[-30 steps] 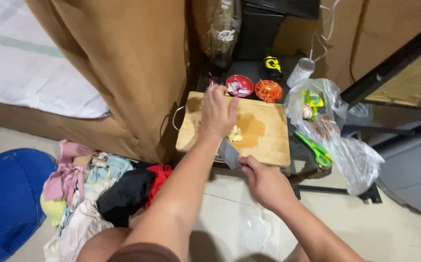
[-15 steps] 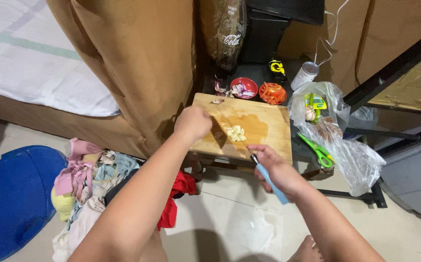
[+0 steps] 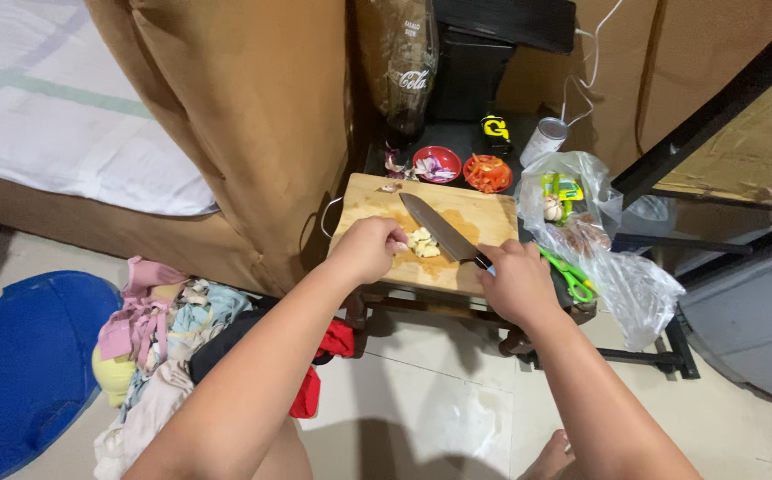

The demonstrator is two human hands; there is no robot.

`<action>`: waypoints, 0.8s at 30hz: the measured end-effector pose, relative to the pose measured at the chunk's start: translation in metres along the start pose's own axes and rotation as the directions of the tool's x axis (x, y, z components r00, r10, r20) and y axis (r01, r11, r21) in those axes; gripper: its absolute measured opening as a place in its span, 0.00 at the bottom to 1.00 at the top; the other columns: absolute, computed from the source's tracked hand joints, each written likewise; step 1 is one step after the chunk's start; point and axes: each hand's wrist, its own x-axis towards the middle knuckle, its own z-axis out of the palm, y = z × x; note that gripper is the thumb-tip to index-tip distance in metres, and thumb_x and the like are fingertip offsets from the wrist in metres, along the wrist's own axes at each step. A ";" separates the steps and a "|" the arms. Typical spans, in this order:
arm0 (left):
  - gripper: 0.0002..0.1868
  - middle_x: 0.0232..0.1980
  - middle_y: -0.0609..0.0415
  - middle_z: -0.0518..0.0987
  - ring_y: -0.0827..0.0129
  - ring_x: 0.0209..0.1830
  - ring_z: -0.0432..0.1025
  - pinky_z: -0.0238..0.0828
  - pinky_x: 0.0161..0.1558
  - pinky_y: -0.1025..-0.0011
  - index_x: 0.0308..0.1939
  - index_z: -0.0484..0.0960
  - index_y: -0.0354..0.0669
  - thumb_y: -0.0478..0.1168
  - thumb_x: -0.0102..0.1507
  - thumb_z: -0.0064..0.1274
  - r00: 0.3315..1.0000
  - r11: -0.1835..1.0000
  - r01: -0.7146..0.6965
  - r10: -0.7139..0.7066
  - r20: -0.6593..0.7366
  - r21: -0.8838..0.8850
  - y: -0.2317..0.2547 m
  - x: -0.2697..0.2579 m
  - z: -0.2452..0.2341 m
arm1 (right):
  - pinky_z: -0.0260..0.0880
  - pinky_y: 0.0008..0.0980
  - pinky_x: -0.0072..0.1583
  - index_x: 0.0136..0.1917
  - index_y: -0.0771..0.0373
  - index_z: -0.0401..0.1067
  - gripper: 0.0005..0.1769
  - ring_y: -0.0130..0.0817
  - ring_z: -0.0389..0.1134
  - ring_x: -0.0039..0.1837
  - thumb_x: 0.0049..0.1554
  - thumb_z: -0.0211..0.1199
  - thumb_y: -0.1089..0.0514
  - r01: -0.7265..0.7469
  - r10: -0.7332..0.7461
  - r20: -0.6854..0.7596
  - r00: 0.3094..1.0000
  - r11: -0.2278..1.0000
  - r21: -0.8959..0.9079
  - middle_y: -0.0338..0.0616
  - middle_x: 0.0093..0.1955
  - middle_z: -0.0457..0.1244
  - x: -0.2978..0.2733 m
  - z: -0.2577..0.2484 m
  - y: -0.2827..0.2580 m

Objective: The person is sitting on the floor and using a knife to slice a tomato and then peel and chop garlic on a wooden cutting board.

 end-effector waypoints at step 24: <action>0.26 0.35 0.45 0.85 0.69 0.32 0.79 0.73 0.34 0.74 0.55 0.72 0.31 0.26 0.52 0.60 0.980 0.651 0.147 -0.199 0.019 -0.745 -0.021 0.029 0.005 | 0.73 0.28 0.48 0.49 0.65 0.81 0.09 0.31 0.73 0.46 0.54 0.67 0.68 0.240 -0.036 -0.302 0.953 0.698 0.674 0.45 0.47 0.72 0.034 0.034 -0.064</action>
